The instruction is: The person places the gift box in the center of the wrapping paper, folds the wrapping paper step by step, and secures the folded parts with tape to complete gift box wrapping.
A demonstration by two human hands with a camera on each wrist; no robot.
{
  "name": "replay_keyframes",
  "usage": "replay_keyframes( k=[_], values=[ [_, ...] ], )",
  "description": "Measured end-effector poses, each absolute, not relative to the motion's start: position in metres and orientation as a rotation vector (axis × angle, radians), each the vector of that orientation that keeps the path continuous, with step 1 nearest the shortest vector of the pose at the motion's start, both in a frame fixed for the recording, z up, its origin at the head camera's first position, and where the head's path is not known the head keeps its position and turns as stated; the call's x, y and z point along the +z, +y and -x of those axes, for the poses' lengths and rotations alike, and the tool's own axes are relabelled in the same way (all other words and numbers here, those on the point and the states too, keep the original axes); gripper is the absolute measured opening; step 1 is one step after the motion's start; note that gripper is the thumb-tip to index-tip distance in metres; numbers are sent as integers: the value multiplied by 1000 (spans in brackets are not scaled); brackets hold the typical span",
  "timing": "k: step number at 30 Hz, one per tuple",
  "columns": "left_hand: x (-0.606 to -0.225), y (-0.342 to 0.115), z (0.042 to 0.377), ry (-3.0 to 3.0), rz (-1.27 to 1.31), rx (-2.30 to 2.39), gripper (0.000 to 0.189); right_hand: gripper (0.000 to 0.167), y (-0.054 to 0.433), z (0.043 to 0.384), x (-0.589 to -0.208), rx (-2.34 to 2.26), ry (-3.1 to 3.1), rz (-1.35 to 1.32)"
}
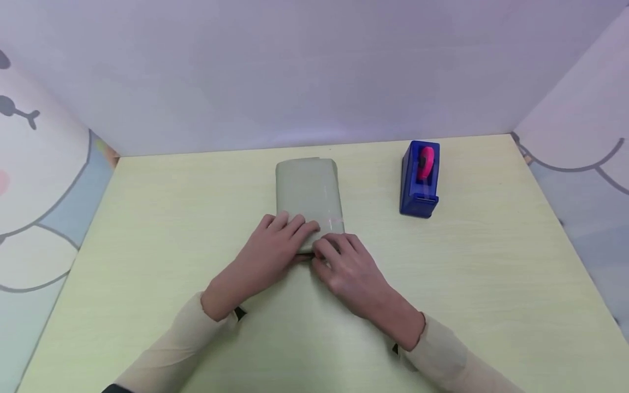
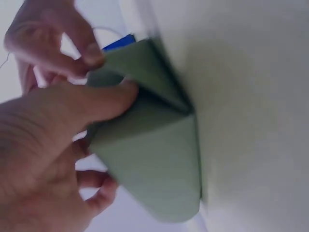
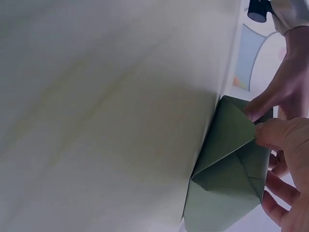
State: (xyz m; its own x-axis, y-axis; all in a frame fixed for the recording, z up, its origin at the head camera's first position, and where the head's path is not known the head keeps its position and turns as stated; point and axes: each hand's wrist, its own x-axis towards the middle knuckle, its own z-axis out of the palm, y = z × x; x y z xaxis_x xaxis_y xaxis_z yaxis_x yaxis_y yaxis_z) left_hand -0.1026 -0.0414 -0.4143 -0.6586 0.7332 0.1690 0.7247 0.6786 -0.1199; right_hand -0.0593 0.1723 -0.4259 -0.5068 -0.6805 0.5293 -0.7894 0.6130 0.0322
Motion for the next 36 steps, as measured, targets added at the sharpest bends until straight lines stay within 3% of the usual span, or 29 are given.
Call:
replay_keyframes(
  k=[4,7,10,12,19,23,26,29,36],
  values=[
    [-407,-51,102,-2757,1274,-37,76,21,175,64,-425,209,-2312,-1182],
    [-406,-54,101,-2775,1310,-60,82,25,177,68,-423,119,-2274,-1217],
    [-411,-51,101,-2750,1302,-30,77,27,180,71,-421,30,-2246,-1259],
    [-416,-47,101,-2701,1275,-17,70,18,181,73,-419,-15,-2239,-1279],
    [-427,-40,104,-2570,1176,-24,24,16,181,74,-422,151,-2277,-1272],
    [-429,-42,106,-2527,1175,-53,24,15,184,74,-425,465,-2376,-1143],
    [-430,-44,108,-2504,1181,-71,26,42,186,75,-427,500,-2488,-1027],
    [-430,-45,109,-2499,1188,-96,29,56,186,78,-429,392,-2600,-994],
    [-428,-46,110,-2514,1211,-146,27,41,180,88,-426,301,-2696,-1021]
  ],
)
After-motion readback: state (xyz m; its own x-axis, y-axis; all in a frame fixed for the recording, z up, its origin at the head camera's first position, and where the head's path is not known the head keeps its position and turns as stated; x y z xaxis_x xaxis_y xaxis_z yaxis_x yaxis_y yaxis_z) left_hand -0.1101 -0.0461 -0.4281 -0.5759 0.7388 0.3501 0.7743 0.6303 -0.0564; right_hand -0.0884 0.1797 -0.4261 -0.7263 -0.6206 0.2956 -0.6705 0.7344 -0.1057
